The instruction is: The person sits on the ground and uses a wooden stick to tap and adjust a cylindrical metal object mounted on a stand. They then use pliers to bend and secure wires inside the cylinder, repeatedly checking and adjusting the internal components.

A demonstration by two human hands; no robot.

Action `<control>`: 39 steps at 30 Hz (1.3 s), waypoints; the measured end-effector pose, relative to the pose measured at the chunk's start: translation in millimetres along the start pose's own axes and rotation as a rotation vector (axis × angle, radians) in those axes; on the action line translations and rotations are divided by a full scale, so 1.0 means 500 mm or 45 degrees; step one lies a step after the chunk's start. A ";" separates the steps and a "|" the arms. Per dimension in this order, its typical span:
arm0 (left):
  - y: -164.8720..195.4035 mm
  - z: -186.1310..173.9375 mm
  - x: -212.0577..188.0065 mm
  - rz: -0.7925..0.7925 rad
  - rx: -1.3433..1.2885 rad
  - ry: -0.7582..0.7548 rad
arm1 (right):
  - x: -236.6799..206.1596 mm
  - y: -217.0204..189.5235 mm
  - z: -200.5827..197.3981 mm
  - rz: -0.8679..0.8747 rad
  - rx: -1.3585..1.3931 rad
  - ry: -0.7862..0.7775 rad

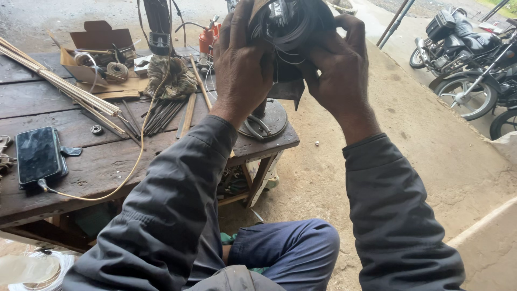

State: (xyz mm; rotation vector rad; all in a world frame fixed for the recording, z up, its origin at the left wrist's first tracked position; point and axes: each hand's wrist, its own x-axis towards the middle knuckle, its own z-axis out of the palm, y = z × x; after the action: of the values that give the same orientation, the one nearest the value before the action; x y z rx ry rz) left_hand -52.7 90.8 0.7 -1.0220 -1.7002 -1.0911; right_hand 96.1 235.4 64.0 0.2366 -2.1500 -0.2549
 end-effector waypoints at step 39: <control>0.010 -0.006 0.003 0.021 0.024 0.184 | 0.037 -0.029 0.073 0.089 -0.551 0.101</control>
State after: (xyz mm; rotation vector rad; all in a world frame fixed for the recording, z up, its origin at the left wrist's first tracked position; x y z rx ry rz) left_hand -47.9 89.6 4.2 -0.9212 -1.5809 -1.1089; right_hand 56.4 220.0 54.8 -0.0762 -1.9645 -0.6480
